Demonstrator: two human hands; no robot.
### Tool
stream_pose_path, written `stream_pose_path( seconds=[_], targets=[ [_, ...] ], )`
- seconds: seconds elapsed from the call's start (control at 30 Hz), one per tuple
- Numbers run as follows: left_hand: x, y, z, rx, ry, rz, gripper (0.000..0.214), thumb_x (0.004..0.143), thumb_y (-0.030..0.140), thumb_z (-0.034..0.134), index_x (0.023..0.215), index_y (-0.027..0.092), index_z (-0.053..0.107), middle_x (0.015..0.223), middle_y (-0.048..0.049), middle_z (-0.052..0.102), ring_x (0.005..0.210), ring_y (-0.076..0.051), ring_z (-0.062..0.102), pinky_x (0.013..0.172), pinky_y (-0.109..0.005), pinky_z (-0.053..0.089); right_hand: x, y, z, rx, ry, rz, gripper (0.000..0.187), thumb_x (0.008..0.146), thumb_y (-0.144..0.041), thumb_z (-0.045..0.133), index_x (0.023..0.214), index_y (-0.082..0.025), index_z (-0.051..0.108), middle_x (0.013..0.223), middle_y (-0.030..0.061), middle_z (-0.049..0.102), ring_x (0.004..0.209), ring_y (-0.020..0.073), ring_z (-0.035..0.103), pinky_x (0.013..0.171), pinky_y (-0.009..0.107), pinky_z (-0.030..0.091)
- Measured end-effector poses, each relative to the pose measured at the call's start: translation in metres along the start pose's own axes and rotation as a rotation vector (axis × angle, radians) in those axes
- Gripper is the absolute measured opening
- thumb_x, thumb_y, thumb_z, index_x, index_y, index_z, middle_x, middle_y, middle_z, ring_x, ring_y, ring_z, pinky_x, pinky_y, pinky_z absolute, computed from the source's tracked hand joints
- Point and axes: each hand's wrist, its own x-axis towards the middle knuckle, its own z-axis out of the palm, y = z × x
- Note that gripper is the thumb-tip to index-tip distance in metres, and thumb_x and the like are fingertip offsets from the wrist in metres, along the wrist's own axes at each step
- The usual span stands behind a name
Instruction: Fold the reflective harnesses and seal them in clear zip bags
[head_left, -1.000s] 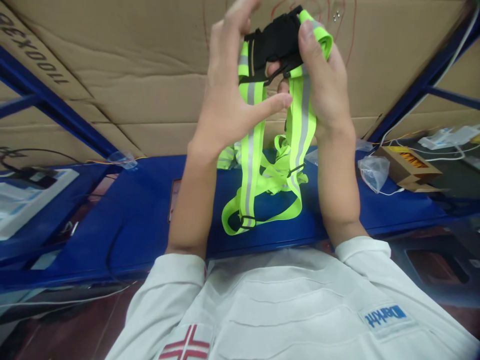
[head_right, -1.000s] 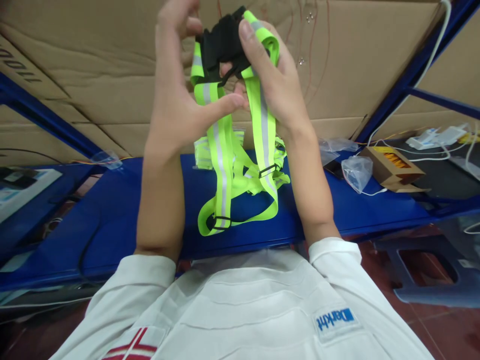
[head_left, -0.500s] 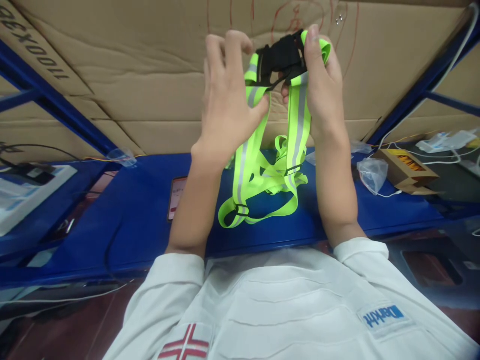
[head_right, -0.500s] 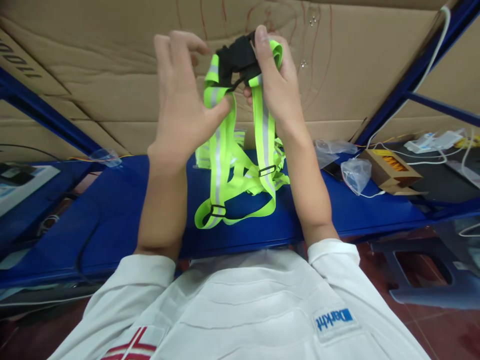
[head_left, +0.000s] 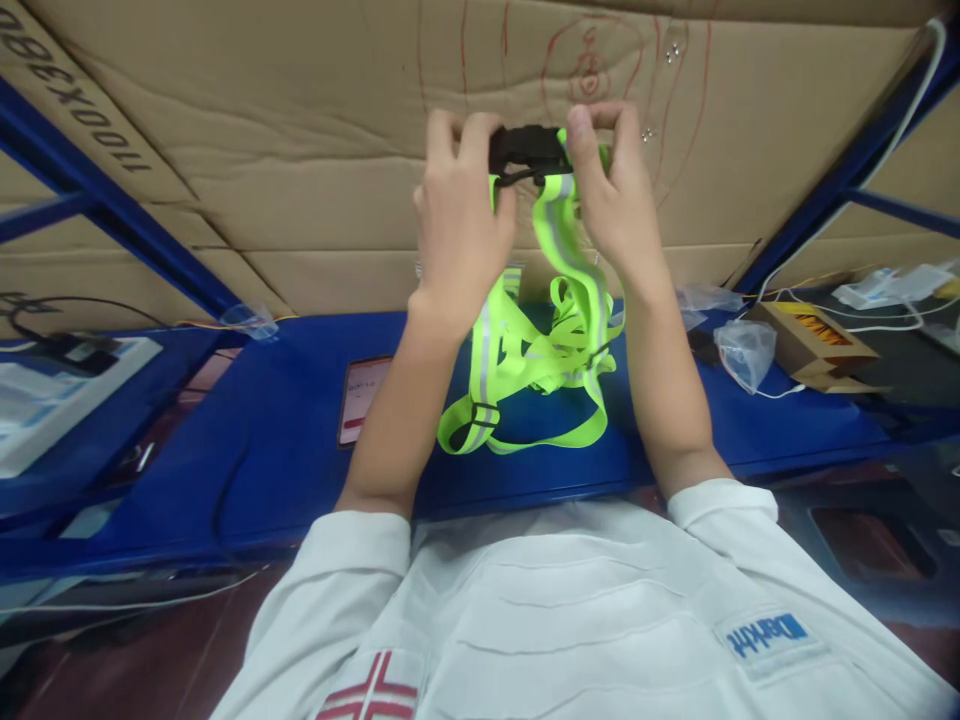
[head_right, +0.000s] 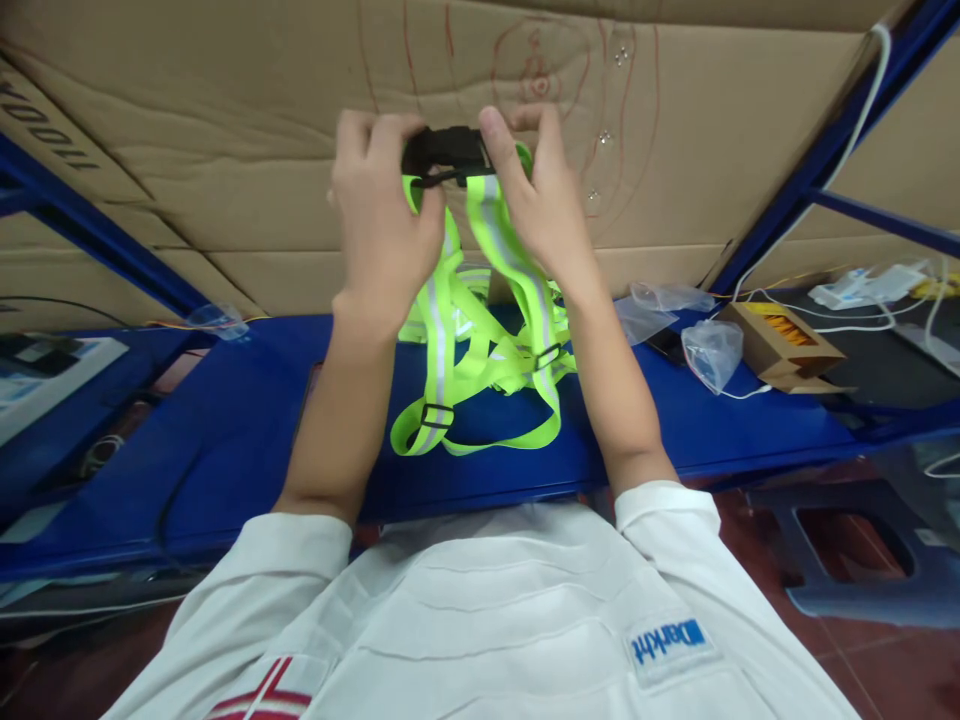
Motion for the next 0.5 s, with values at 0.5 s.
stream_pose_path(
  seconds=[0.5],
  targets=[
    [0.014,-0.027,-0.003,-0.009,0.119,-0.038,0.051,0.081,0.000,0.080,0.119,0.031,0.065,0.135,-0.0072,0.066,0.136,-0.034,0.063,0.125,-0.054,0.050,-0.009,-0.007,0.007,-0.116,-0.117,-0.041,0.040,0.092,-0.040,0.092,0.121,-0.042,0.065,0.145,0.0027,0.057,0.149,0.0269,0.047,0.131,0.038,0.045]
  ],
)
